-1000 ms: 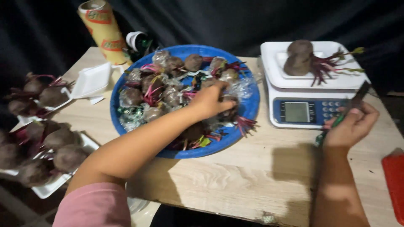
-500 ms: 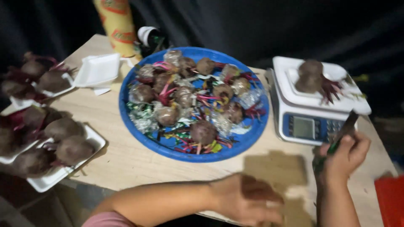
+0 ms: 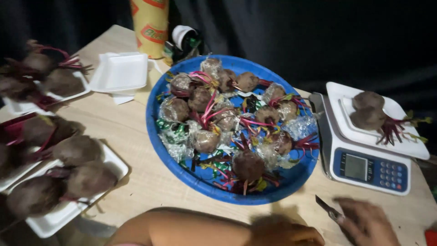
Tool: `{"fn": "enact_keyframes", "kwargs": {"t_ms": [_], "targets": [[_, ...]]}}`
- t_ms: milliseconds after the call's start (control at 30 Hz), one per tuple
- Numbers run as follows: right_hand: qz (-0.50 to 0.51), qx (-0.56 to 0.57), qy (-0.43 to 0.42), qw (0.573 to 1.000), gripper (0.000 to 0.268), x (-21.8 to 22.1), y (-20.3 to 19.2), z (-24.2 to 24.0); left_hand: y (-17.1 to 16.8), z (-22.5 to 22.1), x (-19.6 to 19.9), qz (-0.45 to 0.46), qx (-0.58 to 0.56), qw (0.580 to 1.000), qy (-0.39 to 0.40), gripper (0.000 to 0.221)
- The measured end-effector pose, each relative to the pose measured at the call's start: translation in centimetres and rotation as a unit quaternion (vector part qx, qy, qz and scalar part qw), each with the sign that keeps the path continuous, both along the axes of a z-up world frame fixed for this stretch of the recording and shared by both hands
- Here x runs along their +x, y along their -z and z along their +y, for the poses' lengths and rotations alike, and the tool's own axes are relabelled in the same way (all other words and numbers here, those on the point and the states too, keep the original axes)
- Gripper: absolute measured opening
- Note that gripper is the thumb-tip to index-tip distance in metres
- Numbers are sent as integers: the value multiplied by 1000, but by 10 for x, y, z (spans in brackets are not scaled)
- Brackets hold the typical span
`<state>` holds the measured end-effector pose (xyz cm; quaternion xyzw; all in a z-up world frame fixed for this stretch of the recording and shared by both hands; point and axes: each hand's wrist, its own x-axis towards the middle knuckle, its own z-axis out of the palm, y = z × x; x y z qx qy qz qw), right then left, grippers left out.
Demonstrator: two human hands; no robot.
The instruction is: Trimming the stems of beets with a knife and weighing them on a digital scale
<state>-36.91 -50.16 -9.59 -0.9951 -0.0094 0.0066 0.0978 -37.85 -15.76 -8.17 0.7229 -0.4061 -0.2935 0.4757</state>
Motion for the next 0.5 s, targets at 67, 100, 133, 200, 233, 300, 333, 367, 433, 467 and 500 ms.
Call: {"fn": "enact_keyframes", "kwargs": {"t_ms": [67, 100, 133, 200, 233, 300, 333, 367, 433, 467, 500], "targets": [[-41, 9, -6, 999, 45, 15, -28, 13, 28, -4, 2, -146, -76, 986, 21, 34], [-87, 18, -23, 996, 37, 24, -43, 19, 43, -7, 4, -290, -151, 945, 33, 35], [-86, 15, -13, 996, 37, 34, -65, 37, 41, -7, 5, -287, -155, 944, 41, 35], [-199, 7, -94, 975, 29, 63, -112, 76, 34, -7, 9, -288, -95, 951, 61, 39], [-201, 5, -95, 975, 29, 82, -128, 96, 34, -12, 11, -290, -97, 950, 60, 39], [-225, -23, -190, 955, 24, 122, -160, 140, 34, -20, 16, -228, -53, 972, 26, 28], [-225, -25, -195, 954, 24, 145, -168, 163, 44, -25, 16, -229, -55, 972, 21, 28], [-218, -63, -244, 943, 26, 166, -175, 186, 55, -30, 17, -197, -81, 977, 3, 29], [-211, -104, -295, 926, 28, 217, -175, 226, 66, -33, 16, -168, -110, 979, -17, 32], [-265, -229, -326, 878, 35, 246, -169, 243, 68, -31, 14, -232, -146, 960, -59, 22], [-315, -350, -347, 811, 43, 275, -164, 258, 69, -29, 13, -296, -182, 932, -98, 17]]}}
